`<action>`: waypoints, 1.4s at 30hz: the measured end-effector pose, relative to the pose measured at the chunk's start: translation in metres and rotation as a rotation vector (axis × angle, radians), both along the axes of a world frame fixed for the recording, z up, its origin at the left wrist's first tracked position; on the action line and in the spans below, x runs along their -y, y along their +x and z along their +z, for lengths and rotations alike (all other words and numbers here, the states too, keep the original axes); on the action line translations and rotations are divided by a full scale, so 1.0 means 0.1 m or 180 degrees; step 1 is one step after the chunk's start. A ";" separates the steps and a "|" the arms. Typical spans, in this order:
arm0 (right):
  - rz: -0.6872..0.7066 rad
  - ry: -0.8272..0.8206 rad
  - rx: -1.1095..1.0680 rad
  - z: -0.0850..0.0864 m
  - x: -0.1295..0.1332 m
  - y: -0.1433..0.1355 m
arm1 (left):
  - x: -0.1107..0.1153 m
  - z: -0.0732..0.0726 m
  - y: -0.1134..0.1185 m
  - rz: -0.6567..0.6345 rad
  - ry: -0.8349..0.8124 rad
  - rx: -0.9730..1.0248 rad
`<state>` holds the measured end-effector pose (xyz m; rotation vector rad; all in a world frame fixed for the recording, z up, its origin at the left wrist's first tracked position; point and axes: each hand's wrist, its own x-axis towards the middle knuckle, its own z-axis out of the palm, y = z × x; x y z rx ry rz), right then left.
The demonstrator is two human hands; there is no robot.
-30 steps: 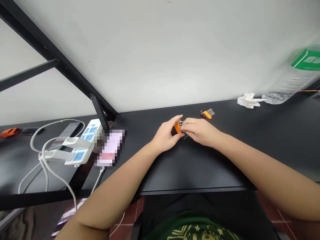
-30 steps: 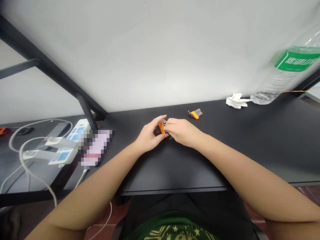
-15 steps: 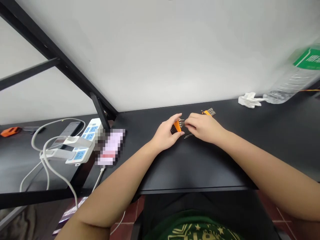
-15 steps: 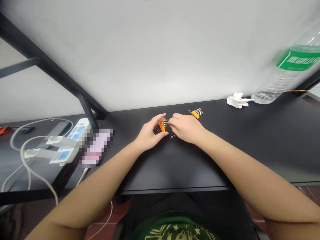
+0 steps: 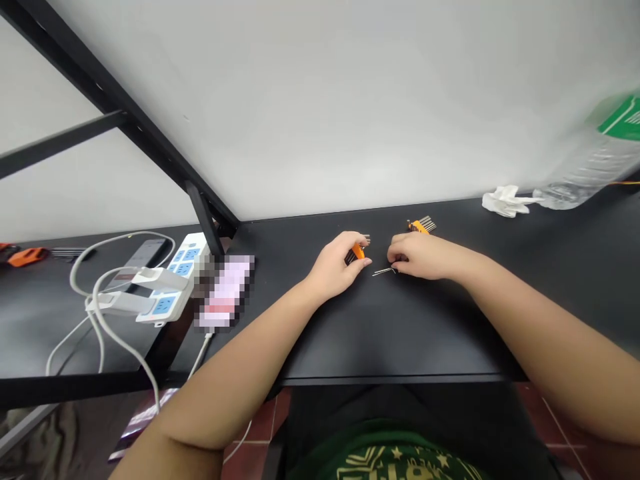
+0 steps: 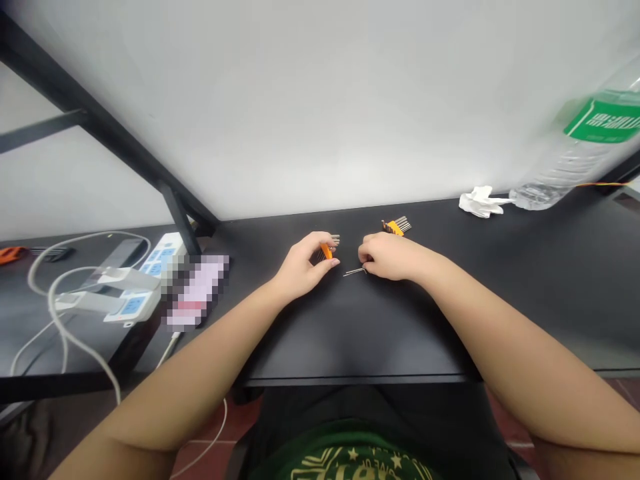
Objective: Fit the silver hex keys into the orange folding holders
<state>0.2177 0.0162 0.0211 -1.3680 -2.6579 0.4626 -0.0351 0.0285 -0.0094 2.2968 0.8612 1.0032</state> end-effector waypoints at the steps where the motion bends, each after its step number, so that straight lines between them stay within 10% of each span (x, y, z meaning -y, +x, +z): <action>1: -0.0001 -0.0043 0.0020 0.01 0.00 0.00 | 0.00 0.01 0.00 -0.0016 0.0033 -0.0006; 15: -0.0170 0.0075 0.0339 -0.05 0.06 -0.08 | -0.02 -0.03 0.00 0.0121 0.0030 0.0060; 28: 0.0056 0.0695 -0.1283 0.18 0.16 -0.18 | 0.01 0.04 0.00 0.0200 -0.0033 0.0088; 42: 0.0019 0.0939 -0.0732 0.13 0.16 -0.14 | -0.01 -0.02 -0.01 0.0190 -0.0165 -0.0075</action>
